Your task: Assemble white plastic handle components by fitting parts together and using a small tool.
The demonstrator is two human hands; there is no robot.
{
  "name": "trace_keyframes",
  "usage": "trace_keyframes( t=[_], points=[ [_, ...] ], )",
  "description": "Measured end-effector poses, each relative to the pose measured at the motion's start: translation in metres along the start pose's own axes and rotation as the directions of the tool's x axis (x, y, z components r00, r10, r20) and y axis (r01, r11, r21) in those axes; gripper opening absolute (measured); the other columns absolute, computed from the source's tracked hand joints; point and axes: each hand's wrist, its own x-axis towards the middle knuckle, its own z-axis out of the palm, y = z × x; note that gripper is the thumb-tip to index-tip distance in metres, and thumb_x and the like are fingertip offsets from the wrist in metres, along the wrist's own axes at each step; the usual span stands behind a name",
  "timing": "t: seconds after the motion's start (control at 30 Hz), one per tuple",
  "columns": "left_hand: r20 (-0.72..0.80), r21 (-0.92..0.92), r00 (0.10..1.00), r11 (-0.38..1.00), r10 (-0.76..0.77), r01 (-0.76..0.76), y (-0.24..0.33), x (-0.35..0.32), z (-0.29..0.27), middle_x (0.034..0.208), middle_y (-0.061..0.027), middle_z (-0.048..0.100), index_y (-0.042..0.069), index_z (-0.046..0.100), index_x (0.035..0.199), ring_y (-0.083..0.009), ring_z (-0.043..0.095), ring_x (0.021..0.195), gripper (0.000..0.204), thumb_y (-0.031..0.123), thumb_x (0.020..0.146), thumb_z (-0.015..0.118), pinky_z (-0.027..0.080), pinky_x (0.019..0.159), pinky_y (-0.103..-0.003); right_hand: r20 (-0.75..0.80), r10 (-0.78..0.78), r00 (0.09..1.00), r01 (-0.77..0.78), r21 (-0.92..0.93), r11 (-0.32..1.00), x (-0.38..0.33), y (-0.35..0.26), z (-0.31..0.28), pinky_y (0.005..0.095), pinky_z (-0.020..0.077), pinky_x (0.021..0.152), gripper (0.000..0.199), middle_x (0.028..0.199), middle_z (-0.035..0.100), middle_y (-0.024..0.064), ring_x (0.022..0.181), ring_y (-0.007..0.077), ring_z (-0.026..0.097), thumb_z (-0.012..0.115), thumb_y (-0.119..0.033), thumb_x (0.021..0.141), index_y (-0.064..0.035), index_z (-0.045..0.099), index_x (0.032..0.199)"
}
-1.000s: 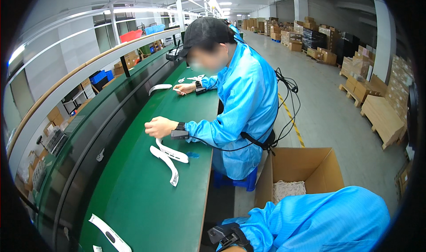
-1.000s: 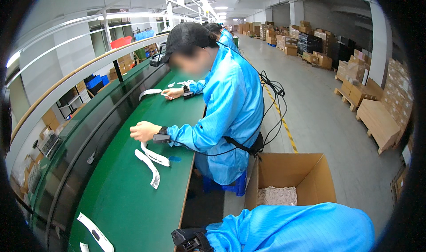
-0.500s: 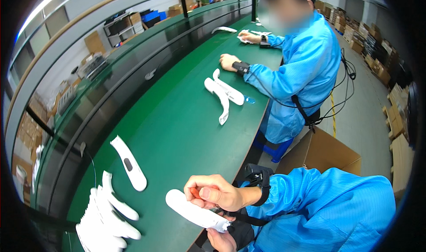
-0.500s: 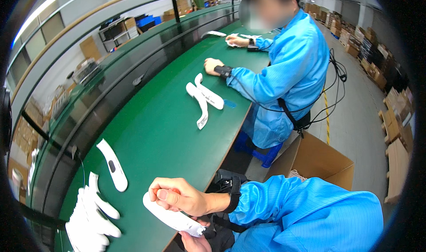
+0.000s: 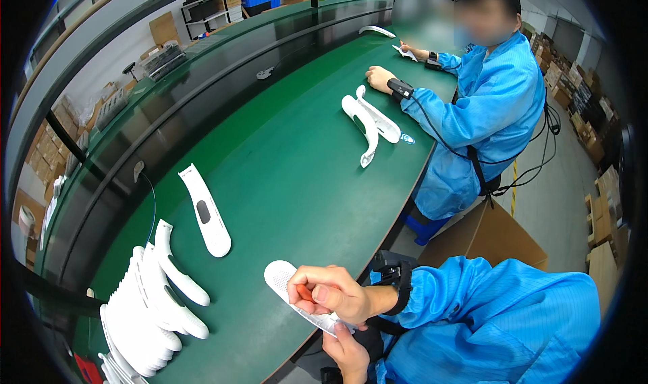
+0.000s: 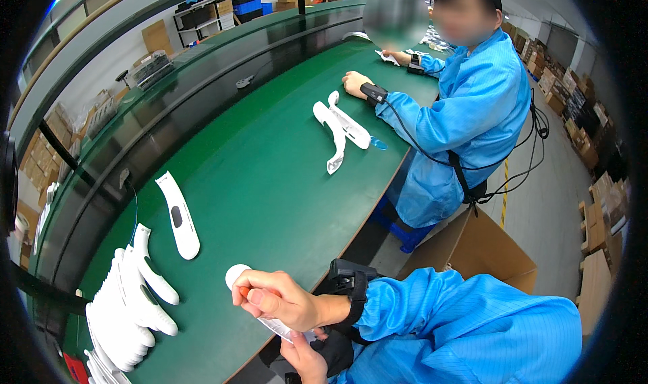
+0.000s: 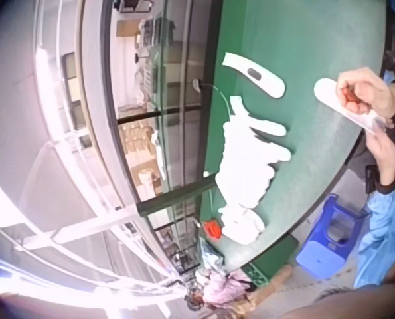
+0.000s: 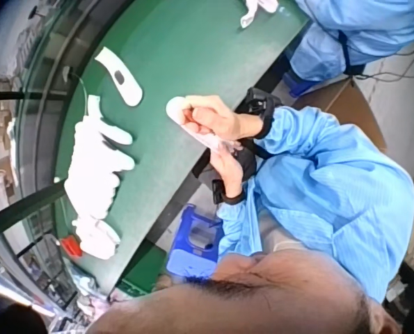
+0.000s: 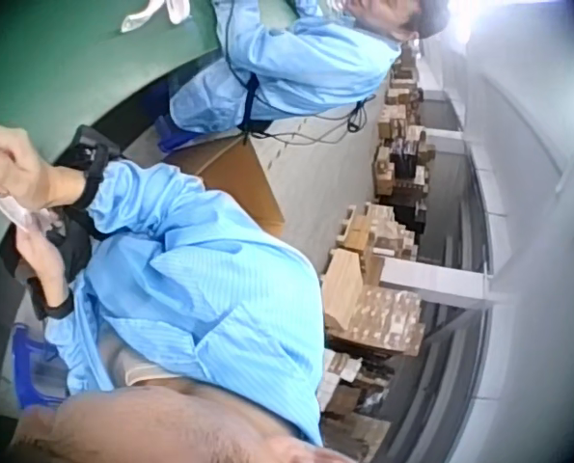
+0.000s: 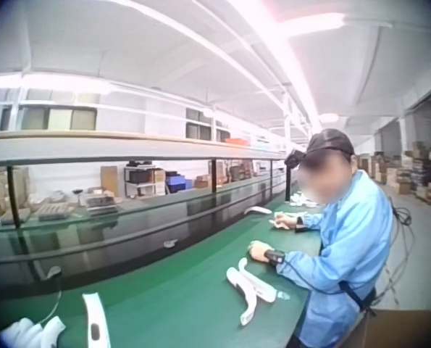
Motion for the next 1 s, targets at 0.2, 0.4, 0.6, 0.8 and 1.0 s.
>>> trace_keyframes(
  t=[0.2,0.4,0.6,0.8,1.0],
  points=[
    [-0.015,0.074,0.999,0.996,0.05,-0.049,0.0,0.001,0.001,0.072,-0.0109,0.062,-0.007,0.053,0.094,-0.0189,0.059,0.065,0.039,0.029,0.1,0.038,0.046,0.061,-0.03,0.006,-0.044,0.999,0.044,-0.074,0.996,0.003,0.002,-0.002,0.0203,0.0311,0.05,0.049,0.071,0.05,0.0008,0.057,0.0044,0.039,0.041,-0.046,0.095,0.0022,0.052,0.1],
    [-0.004,0.01,0.999,0.999,0.049,-0.049,0.001,0.002,0.001,0.072,-0.0119,0.062,-0.008,0.052,0.094,-0.0189,0.06,0.063,0.038,0.027,0.1,0.038,0.047,0.059,-0.03,0.018,-0.017,1.0,0.018,-0.066,0.998,0.002,0.005,-0.003,0.0212,0.0314,0.05,0.05,0.071,0.05,0.001,0.057,0.0053,0.04,0.041,-0.046,0.095,0.0024,0.053,0.099],
    [0.002,-0.004,0.999,0.999,0.043,-0.043,-0.001,0.002,-0.002,0.072,-0.0124,0.062,-0.008,0.052,0.094,-0.0187,0.06,0.063,0.039,0.027,0.1,0.038,0.047,0.059,-0.029,0.012,-0.065,0.998,0.066,-0.118,0.991,0.0,0.011,-0.003,0.0223,0.0311,0.049,0.049,0.069,0.048,0.0014,0.056,0.0063,0.039,0.041,-0.045,0.095,0.0032,0.053,0.097],
    [-0.012,0.078,0.999,0.996,0.035,-0.034,-0.017,-0.001,-0.009,0.083,-0.0145,0.064,-0.008,0.054,0.101,-0.0197,0.061,0.074,0.039,0.028,0.099,0.04,0.048,0.066,-0.031,0.013,-0.204,0.979,0.204,-0.122,0.971,-0.008,0.019,-0.006,0.0249,0.0334,0.048,0.039,0.066,0.051,0.0058,0.054,0.0108,0.043,0.04,-0.031,0.094,0.0065,0.053,0.095],
    [-0.004,0.039,0.993,0.992,0.122,-0.121,-0.03,0.0,-0.015,0.094,-0.0149,0.063,-0.008,0.055,0.105,-0.0212,0.06,0.083,0.043,0.032,0.099,0.043,0.047,0.071,-0.032,0.213,-0.393,0.895,0.439,-0.26,0.86,-0.008,0.019,0.009,0.0274,0.0371,0.049,0.037,0.067,0.051,0.008,0.056,0.0133,0.045,0.043,-0.029,0.094,0.0074,0.052,0.095]
  ],
)
